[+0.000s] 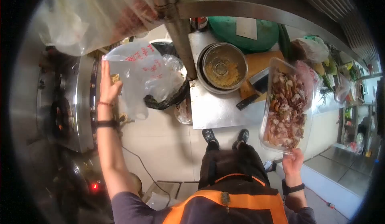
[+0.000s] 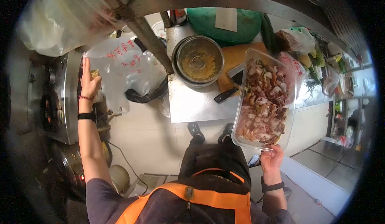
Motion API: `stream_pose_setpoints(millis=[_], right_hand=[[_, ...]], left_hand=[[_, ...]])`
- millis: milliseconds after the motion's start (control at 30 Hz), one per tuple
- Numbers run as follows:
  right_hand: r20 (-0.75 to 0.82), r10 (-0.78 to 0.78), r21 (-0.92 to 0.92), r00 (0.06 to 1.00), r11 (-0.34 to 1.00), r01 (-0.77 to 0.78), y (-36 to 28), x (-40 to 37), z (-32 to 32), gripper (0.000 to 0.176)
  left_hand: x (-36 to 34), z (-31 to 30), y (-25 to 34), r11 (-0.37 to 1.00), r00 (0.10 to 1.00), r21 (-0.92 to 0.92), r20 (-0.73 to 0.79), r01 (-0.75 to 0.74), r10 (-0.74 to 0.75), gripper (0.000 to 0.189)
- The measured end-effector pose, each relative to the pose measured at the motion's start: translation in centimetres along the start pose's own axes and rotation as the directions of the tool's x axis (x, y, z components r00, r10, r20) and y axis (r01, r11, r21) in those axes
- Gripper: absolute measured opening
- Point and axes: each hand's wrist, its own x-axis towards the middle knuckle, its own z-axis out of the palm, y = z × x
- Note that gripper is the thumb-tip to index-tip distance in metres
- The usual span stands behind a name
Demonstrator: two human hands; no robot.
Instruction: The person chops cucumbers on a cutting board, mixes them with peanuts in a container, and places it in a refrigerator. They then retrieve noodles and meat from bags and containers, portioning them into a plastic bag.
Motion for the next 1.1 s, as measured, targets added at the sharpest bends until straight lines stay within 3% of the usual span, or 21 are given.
stream_pose_setpoints(millis=[133, 167, 267, 333, 400, 433, 467, 533, 567, 600, 633, 667, 733, 767, 800, 833, 867, 933, 1000, 1033, 1100], right_hand=[[-0.028, 0.038, -0.007, 0.999, 0.999, -0.038, -0.8, -0.1, -1.9, 0.025], [-0.023, 0.042, -0.002, 0.999, 0.999, -0.042, -0.7, 0.0, -1.7, 0.025], [-0.087, 0.067, -0.025, 0.994, 0.997, -0.069, -1.5, 0.2, -2.1, 0.019], [0.015, 0.020, -0.001, 1.000, 1.000, -0.020, -2.9, 0.5, -4.1, 0.014], [0.013, 0.050, 0.015, 0.999, 0.999, -0.050, -3.9, 1.0, -4.7, 0.014], [0.003, 0.065, 0.032, 0.998, 0.997, -0.065, -4.4, 1.0, -5.1, 0.015], [0.006, 0.059, 0.043, 0.998, 0.997, -0.059, -4.9, 1.4, -5.8, 0.015], [0.138, 0.067, -0.016, 0.988, 0.998, -0.065, -6.1, 2.9, -7.5, 0.017], [0.128, 0.039, -0.006, 0.991, 0.999, -0.039, -6.7, 3.4, -8.1, 0.017], [0.161, 0.028, -0.060, 0.987, 0.998, -0.018, -7.2, 3.7, -8.5, 0.016], [0.194, 0.023, -0.111, 0.981, 0.994, -0.001, -7.9, 3.8, -8.7, 0.015], [0.186, 0.000, -0.097, 0.982, 0.995, 0.019, -8.7, 3.5, -8.5, 0.015], [0.030, 0.026, -0.164, 0.999, 0.986, -0.021, -10.0, 3.1, -7.9, 0.012], [0.258, 0.040, -0.141, 0.965, 0.990, -0.003, -10.6, 3.9, -9.5, 0.011], [0.259, 0.030, -0.133, 0.965, 0.991, 0.006, -11.6, 4.0, -9.7, 0.011], [0.252, 0.052, -0.091, 0.966, 0.995, -0.030, -12.3, 3.9, -9.9, 0.009], [0.248, 0.076, -0.048, 0.966, 0.997, -0.066, -13.3, 3.9, -10.0, 0.006], [0.177, 0.058, 0.004, 0.983, 0.998, -0.059, -15.4, 5.8, -10.8, 0.003], [0.318, 0.168, 0.083, 0.933, 0.976, -0.204, -17.6, 6.9, -11.9, 0.007], [0.146, 0.160, 0.036, 0.976, 0.985, -0.167, -18.9, 6.1, -10.7, 0.010], [0.093, 0.091, 0.077, 0.991, 0.992, -0.098, -21.2, 5.9, -11.8, 0.010]], left_hand=[[-1.3, 1.2, -0.3, 0.995, 0.995, -0.012, -0.005, -0.101, 0.100, 0.088], [-1.8, 0.7, 0.5, 0.999, 0.999, -0.032, -0.010, -0.030, 0.030, 0.088], [-1.7, -0.5, 0.9, 0.996, 0.996, 0.020, 0.034, -0.087, 0.086, 0.087], [-2.6, -1.0, 1.8, 0.999, 0.999, -0.028, -0.034, -0.019, 0.018, 0.088], [-2.6, -1.5, 3.1, 0.994, 0.998, 0.108, 0.067, -0.009, 0.002, 0.090], [-2.6, -1.4, 3.9, 0.993, 0.994, 0.043, -0.023, 0.107, -0.106, 0.091], [-2.8, -0.9, 3.9, 0.995, 0.995, 0.042, -0.025, 0.094, -0.093, 0.091], [-3.0, 0.9, 3.2, 0.993, 0.985, 0.119, 0.174, -0.024, 0.003, 0.089], [-3.1, 0.9, 3.8, 0.986, 0.996, 0.163, 0.070, 0.035, -0.047, 0.085], [-3.7, 0.0, 7.0, 0.673, 0.821, -0.472, 0.287, 0.570, -0.494, 0.081], [-4.6, -0.1, 7.1, 0.942, 0.994, -0.320, 0.007, 0.102, -0.105, 0.079], [-5.6, -1.5, 11.6, 0.971, 0.998, -0.237, 0.063, 0.042, -0.027, 0.077], [-7.8, -4.3, 18.4, 0.939, 0.981, -0.333, 0.193, 0.086, -0.021, 0.078], [-8.8, -6.0, 23.0, 0.799, 0.935, -0.525, 0.334, 0.292, -0.121, 0.080], [-10.2, -7.3, 27.5, 0.690, 0.899, -0.622, 0.428, 0.369, -0.095, 0.081], [-10.9, -7.6, 30.9, 0.670, 0.925, -0.698, 0.377, 0.254, 0.042, 0.086], [-12.3, -7.5, 33.7, 0.585, 0.936, -0.758, 0.351, 0.289, -0.008, 0.097], [-13.1, -7.5, 39.7, 0.536, 0.914, -0.799, 0.389, 0.272, 0.115, 0.101], [-12.2, -5.3, 44.3, 0.502, 0.871, -0.808, 0.452, 0.309, 0.191, 0.103], [-11.8, -4.3, 46.7, 0.481, 0.832, -0.802, 0.505, 0.354, 0.229, 0.106], [-9.1, -0.5, 52.9, 0.332, 0.669, -0.742, 0.670, 0.583, 0.322, 0.106]])
